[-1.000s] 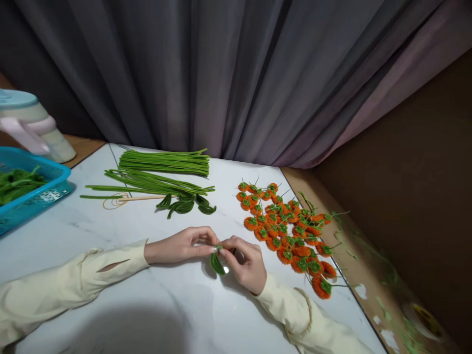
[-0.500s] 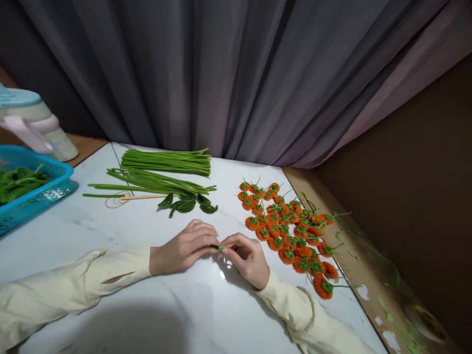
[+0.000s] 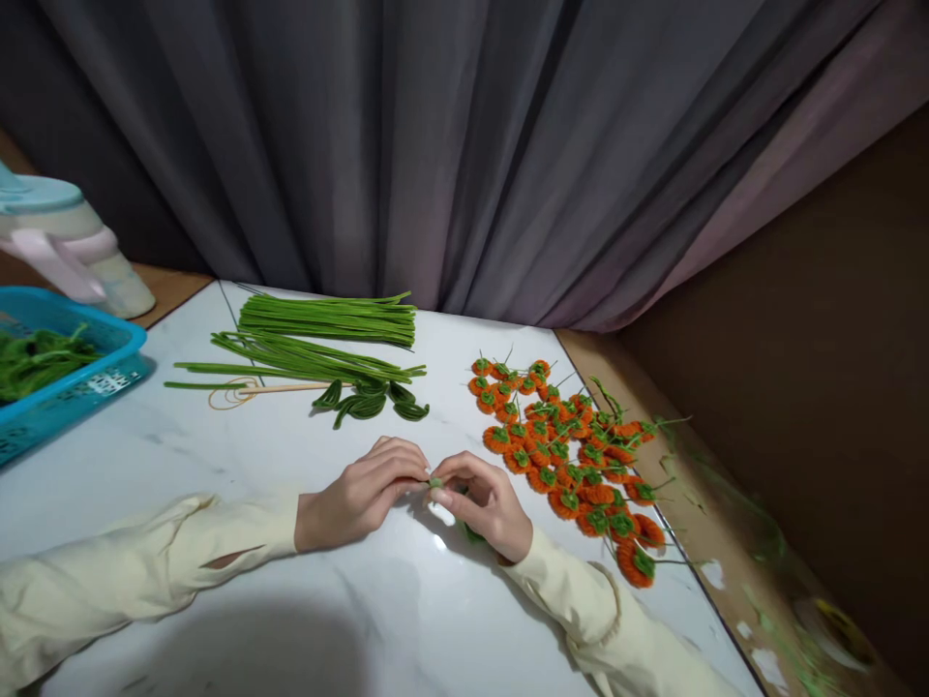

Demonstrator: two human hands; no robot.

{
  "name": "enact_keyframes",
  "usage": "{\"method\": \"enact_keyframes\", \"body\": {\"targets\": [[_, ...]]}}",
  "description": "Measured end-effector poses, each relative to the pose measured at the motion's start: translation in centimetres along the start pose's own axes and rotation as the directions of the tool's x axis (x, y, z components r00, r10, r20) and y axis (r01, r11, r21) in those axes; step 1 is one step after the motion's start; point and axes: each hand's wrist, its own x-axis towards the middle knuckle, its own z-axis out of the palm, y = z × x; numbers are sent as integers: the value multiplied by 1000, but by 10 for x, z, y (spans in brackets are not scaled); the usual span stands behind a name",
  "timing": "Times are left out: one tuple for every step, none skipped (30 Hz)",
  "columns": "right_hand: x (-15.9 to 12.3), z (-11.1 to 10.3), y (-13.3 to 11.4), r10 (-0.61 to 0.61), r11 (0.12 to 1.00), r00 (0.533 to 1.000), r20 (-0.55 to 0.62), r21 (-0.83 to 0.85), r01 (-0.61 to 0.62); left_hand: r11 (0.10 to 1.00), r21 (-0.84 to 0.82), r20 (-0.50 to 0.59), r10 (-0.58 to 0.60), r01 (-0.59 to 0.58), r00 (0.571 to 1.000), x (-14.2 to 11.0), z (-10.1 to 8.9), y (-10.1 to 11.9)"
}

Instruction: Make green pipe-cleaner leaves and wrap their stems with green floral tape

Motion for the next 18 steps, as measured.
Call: {"method": "enact_keyframes", "body": {"targets": [[1, 0, 1, 11, 1000, 1000, -1, 8, -11, 1000, 0, -16, 5, -5, 1000, 0, 0, 0], [1, 1, 2, 21, 1000, 1000, -3, 18, -21, 1000, 5, -24, 4, -4, 1000, 0, 1, -1], [2, 2, 3, 30, 999, 1000, -5, 37, -30, 1000, 11, -32, 4, -4, 999, 0, 1, -1], [2, 2, 3, 41, 997, 999, -4, 63, -40, 1000, 19, -42, 2, -2, 999, 0, 1, -1], [2, 3, 4, 55, 994, 998, -2, 96, -55, 1000, 23, -52, -5, 6, 999, 0, 1, -1], [2, 4, 4, 71, 989, 997, 3, 133, -71, 999, 19, -63, -25, 26, 998, 1, 1, 0], [2, 4, 4, 88, 982, 996, 9, 169, -88, 998, 6, -71, -66, 67, 995, 1, 2, 2], [2, 5, 3, 106, 974, 994, 17, 201, -107, 991, -19, -76, -133, 131, 988, 2, 2, 4], [2, 5, 2, 122, 966, 992, 26, 226, -124, 975, -53, -74, -219, 216, 973, 3, 2, 6], [1, 6, 1, 135, 959, 990, 36, 247, -139, 945, -93, -65, -319, 313, 946, 4, 3, 9], [1, 6, 0, 143, 952, 989, 47, 265, -150, 900, -134, -48, -423, 414, 905, 5, 3, 12], [1, 6, -1, 146, 946, 987, 62, 284, -158, 844, -172, -25, -519, 508, 854, 6, 4, 15], [1, 6, -1, 145, 939, 986, 76, 303, -162, 782, -209, 2, -599, 587, 800, 7, 4, 17], [2, 6, -2, 140, 933, 986, 86, 322, -161, 722, -241, 29, -663, 648, 748, 8, 5, 19], [2, 7, -2, 132, 929, 987, 89, 336, -154, 665, -272, 55, -711, 696, 701, 9, 5, 21], [2, 7, -1, 120, 928, 989, 81, 344, -141, 614, -302, 80, -746, 729, 661, 10, 6, 22], [1, 7, -1, 105, 931, 992, 65, 345, -121, 572, -334, 103, -768, 750, 632, 11, 6, 22], [1, 7, 0, 90, 936, 995, 44, 337, -99, 535, -367, 124, -783, 761, 610, 12, 6, 22]]}}
